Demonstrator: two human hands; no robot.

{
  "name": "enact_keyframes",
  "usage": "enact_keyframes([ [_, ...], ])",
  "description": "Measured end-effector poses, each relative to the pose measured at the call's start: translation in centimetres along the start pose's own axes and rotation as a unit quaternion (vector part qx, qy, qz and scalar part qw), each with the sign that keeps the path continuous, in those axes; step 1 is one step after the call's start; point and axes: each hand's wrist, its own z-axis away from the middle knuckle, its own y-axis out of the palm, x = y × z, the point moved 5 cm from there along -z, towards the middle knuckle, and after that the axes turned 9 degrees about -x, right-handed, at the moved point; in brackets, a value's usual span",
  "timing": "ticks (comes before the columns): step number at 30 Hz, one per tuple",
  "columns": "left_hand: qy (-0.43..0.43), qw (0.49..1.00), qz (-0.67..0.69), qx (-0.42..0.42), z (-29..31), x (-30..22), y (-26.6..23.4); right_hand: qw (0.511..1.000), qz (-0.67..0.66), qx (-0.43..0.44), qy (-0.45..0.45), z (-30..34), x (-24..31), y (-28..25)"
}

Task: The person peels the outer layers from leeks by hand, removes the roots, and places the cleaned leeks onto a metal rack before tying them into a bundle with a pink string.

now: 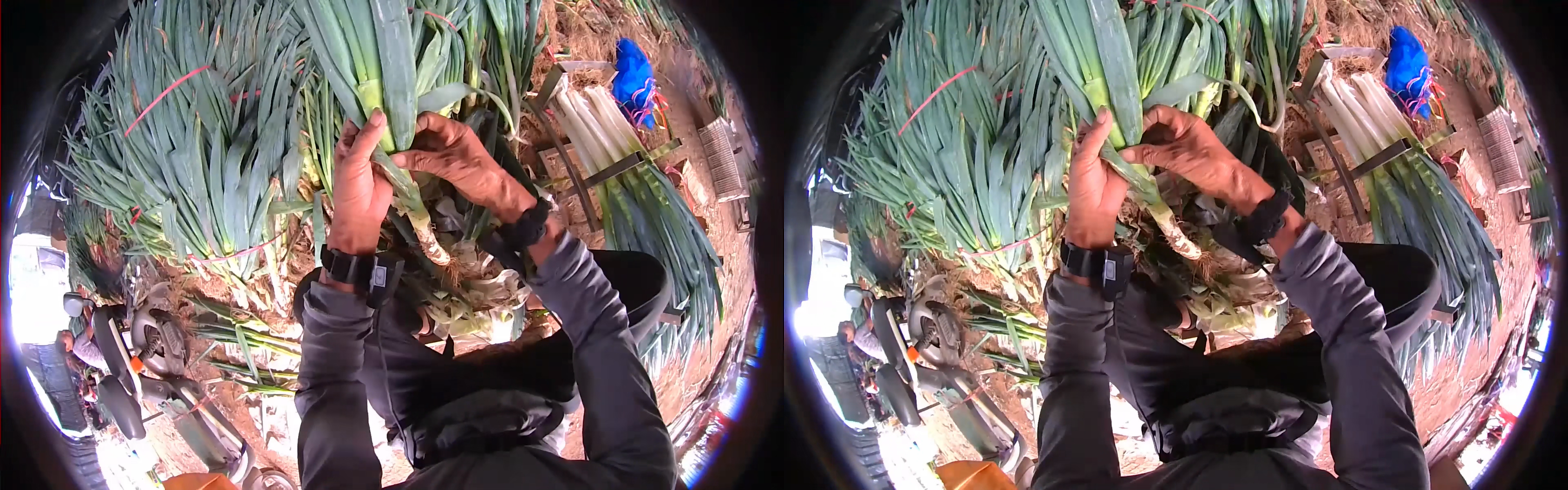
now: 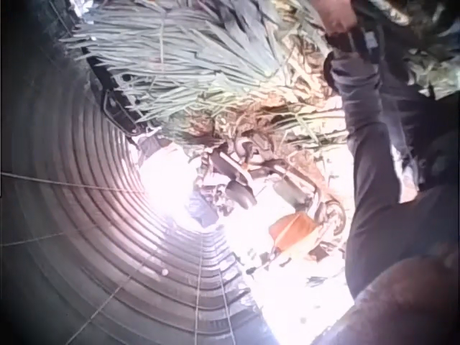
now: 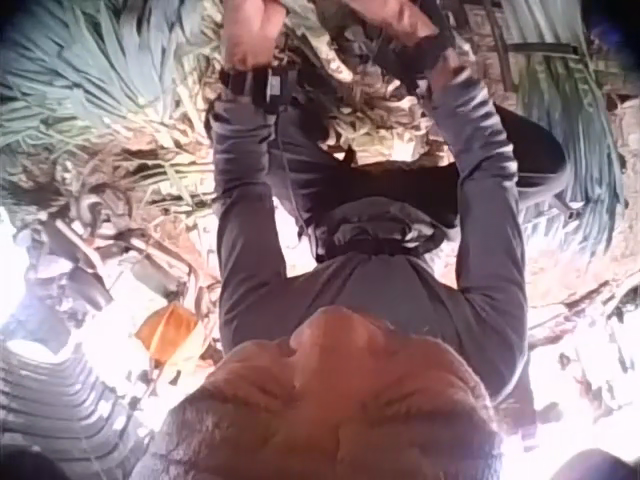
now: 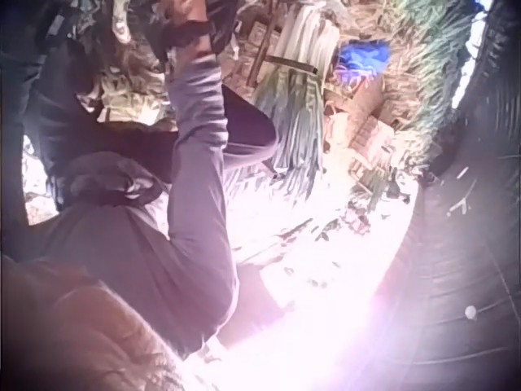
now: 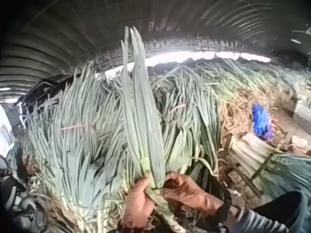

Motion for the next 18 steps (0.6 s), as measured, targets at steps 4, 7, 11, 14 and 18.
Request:
enact_keyframes([
  [4, 0.040, 0.999, 0.018, 0.031, 0.5, -0.7, 0.9, 0.999, -0.003, 0.026, 0.030, -0.5, 0.8, 0.2],
  [7, 0.053, 0.998, 0.020, 0.023, 0.4, -1.2, 0.7, 0.999, 0.032, 0.014, 0.022, -0.1, 1.7, 1.0],
  [11, 0.038, 0.999, 0.007, 0.010, 0.3, -1.3, 0.0, 0.989, 0.145, -0.037, -0.004, 0.9, 2.3, 1.5],
  [14, 0.029, 0.999, -0.029, 0.013, 0.5, -0.6, 0.4, 0.985, 0.158, -0.061, -0.028, 2.0, 2.2, 1.2],
  [18, 0.005, 0.997, -0.069, 0.025, 0.9, -0.1, 0.3, 0.982, 0.161, -0.091, -0.033, 3.2, 2.2, 0.9],
])
